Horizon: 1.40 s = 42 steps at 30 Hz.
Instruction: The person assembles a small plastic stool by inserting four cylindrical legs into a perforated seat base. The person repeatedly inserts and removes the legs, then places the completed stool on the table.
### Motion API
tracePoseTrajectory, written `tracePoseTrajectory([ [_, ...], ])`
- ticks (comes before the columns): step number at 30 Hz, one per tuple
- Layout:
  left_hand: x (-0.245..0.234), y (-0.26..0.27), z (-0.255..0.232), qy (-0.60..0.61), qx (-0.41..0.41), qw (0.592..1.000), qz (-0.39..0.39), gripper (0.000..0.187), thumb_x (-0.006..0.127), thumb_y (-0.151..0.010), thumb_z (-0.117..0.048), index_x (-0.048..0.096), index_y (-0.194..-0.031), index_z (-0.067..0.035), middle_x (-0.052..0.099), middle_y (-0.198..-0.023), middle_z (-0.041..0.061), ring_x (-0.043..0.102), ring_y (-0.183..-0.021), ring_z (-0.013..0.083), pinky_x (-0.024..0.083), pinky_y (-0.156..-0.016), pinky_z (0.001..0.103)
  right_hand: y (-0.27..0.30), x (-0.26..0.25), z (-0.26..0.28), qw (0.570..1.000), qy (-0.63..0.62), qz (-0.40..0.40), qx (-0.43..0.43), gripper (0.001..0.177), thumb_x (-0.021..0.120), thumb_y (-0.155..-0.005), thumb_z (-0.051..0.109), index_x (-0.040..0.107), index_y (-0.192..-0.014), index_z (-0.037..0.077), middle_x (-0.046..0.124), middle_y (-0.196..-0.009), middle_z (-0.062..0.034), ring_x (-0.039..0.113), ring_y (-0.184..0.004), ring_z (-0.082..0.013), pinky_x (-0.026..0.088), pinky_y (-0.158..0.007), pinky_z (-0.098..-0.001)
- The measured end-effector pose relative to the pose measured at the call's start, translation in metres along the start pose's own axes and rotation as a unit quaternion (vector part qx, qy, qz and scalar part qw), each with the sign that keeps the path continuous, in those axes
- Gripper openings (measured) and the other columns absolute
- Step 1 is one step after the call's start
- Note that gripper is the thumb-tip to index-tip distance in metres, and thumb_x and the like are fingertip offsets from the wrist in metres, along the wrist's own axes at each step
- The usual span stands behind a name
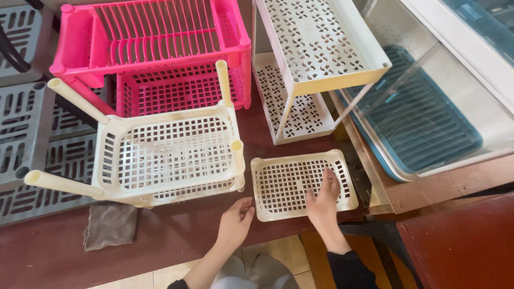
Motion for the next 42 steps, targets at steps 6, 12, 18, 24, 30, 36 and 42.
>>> tracePoseTrajectory([
  [6, -0.07, 0.012, -0.039, -0.046, 0.075, 0.99, -0.113, 0.02, 0.068, -0.09, -0.012, 0.071, -0.108, -0.005, 0.077, -0.097, 0.011, 0.077, -0.087, 0.0236, 0.059, -0.077, 0.035, 0.009, 0.014, 0.162, 0.98, -0.127, -0.011, -0.153, 0.071, 0.075, -0.09, 0.019, 0.042, -0.149, -0.003, 0.045, -0.152, -0.0246, 0.044, -0.142, -0.0398, 0.036, -0.117, -0.0449],
  [12, -0.109, 0.03, -0.116, -0.185, 0.354, 0.907, -0.131, 0.025, 0.079, -0.087, -0.011, 0.067, -0.108, -0.009, 0.069, -0.098, 0.008, 0.067, -0.092, 0.0292, 0.054, -0.082, 0.04, -0.009, -0.001, 0.244, 0.966, -0.151, 0.011, -0.21, 0.058, 0.077, -0.088, 0.015, 0.054, -0.138, -0.003, 0.055, -0.143, -0.0226, 0.055, -0.133, -0.0385, 0.044, -0.109, -0.0424],
  [18, -0.12, 0.003, -0.159, -0.202, 0.41, 0.878, -0.144, 0.056, 0.082, -0.078, -0.014, 0.056, -0.127, -0.004, 0.062, -0.129, 0.016, 0.059, -0.125, 0.0382, 0.048, -0.103, 0.048, -0.013, 0.005, 0.26, 0.972, -0.198, 0.06, -0.11, 0.041, 0.075, -0.086, 0.011, 0.066, -0.125, 0.001, 0.071, -0.114, -0.0131, 0.071, -0.108, -0.0256, 0.053, -0.093, -0.0343],
  [24, -0.102, -0.02, -0.142, -0.197, 0.333, 0.917, -0.102, 0.061, 0.072, -0.074, -0.005, 0.054, -0.132, 0.004, 0.065, -0.124, 0.019, 0.06, -0.115, 0.0377, 0.044, -0.1, 0.048, -0.001, 0.028, 0.256, 0.941, -0.32, 0.016, -0.112, 0.029, 0.061, -0.1, 0.006, 0.056, -0.129, 0.002, 0.067, -0.111, -0.007, 0.064, -0.105, -0.0178, 0.05, -0.096, -0.0314],
  [30, -0.089, -0.032, -0.12, -0.215, 0.31, 0.919, -0.112, 0.038, 0.07, -0.08, -0.011, 0.061, -0.117, -0.002, 0.068, -0.101, 0.012, 0.063, -0.097, 0.0327, 0.046, -0.085, 0.044, -0.005, 0.058, 0.241, 0.876, -0.476, 0.061, -0.054, 0.013, 0.06, -0.105, 0.009, 0.05, -0.113, 0.008, 0.054, -0.1, 0.0012, 0.05, -0.089, -0.0062, 0.044, -0.08, -0.0227],
  [36, -0.097, -0.035, -0.124, -0.22, 0.326, 0.912, -0.119, 0.025, 0.076, -0.08, -0.018, 0.065, -0.099, -0.006, 0.067, -0.085, 0.006, 0.064, -0.082, 0.0277, 0.048, -0.074, 0.041, -0.033, 0.068, 0.233, 0.867, -0.483, 0.115, 0.04, 0.031, 0.071, -0.097, 0.01, 0.051, -0.074, 0.007, 0.054, -0.068, 0.0032, 0.049, -0.062, -0.0048, 0.042, -0.056, -0.0223],
  [42, -0.102, -0.033, -0.13, -0.22, 0.346, 0.9, -0.146, 0.022, 0.078, -0.087, -0.025, 0.065, -0.094, -0.009, 0.067, -0.082, 0.003, 0.066, -0.078, 0.0235, 0.049, -0.073, 0.038, -0.051, 0.067, 0.229, 0.831, -0.477, 0.28, 0.063, 0.038, 0.069, -0.093, 0.005, 0.048, -0.062, 0.009, 0.049, -0.062, 0.0045, 0.043, -0.058, -0.0046, 0.032, -0.051, -0.0245],
])
Point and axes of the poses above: each hand's wrist, its own y-axis away from the middle knuckle, its own x-axis out of the palm, z = x × y, the point moved 5 cm from there along -y, towards the middle knuckle
